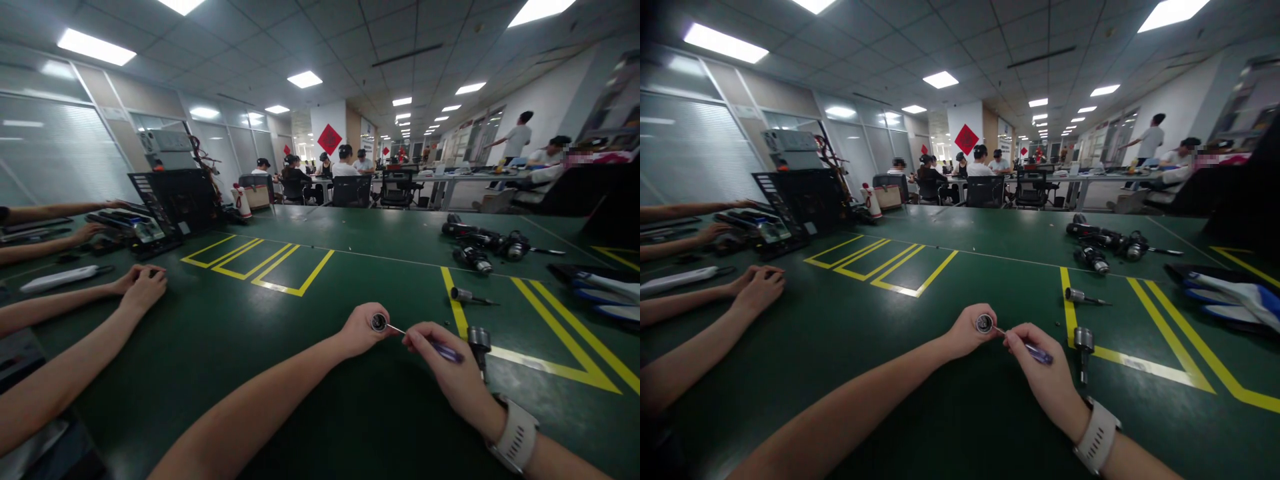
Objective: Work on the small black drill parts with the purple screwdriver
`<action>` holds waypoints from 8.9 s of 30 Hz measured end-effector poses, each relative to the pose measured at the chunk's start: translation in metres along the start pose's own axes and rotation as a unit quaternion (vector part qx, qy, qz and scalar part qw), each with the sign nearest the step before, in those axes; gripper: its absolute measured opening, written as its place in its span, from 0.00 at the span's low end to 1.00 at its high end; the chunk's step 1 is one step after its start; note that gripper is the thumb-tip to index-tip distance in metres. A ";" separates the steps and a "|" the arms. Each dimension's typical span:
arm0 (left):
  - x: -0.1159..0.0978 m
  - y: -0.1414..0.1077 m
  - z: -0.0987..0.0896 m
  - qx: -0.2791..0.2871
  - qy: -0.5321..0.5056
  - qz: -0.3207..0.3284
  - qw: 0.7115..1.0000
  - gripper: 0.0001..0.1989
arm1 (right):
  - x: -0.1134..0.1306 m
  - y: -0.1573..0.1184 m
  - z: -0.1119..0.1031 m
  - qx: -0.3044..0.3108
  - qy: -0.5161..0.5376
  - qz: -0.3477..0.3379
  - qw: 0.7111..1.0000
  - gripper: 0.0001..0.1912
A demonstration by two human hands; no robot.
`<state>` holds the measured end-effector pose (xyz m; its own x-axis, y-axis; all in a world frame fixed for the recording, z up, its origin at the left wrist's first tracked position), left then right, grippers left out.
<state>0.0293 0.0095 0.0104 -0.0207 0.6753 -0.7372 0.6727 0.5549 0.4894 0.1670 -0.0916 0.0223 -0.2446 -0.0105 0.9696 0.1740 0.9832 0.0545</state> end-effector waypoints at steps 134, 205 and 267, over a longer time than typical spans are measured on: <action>-0.005 0.001 0.002 0.089 0.152 0.039 0.984 0.06 | -0.015 0.000 0.007 0.007 0.178 0.089 0.980 0.10; -0.008 0.002 0.000 0.035 0.097 0.013 0.995 0.08 | -0.011 0.001 0.010 0.022 0.271 0.136 0.952 0.09; -0.011 0.001 0.004 0.111 0.192 0.008 0.975 0.08 | 0.000 -0.006 0.004 -0.069 -0.013 0.018 0.997 0.15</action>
<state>0.0335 0.0011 0.0169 -0.2557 0.8383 -0.4815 0.8183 0.4529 0.3539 0.1623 -0.0970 0.0214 -0.2596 0.0302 0.9653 0.3114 0.9487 0.0541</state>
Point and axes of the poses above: each hand's wrist, its own y-axis towards the middle knuckle, its own z-axis out of the palm, x = y × z, the point moved 3 cm from there along y, towards the middle knuckle, and after that the axes turned 13 degrees about z, right-handed, at the moved point
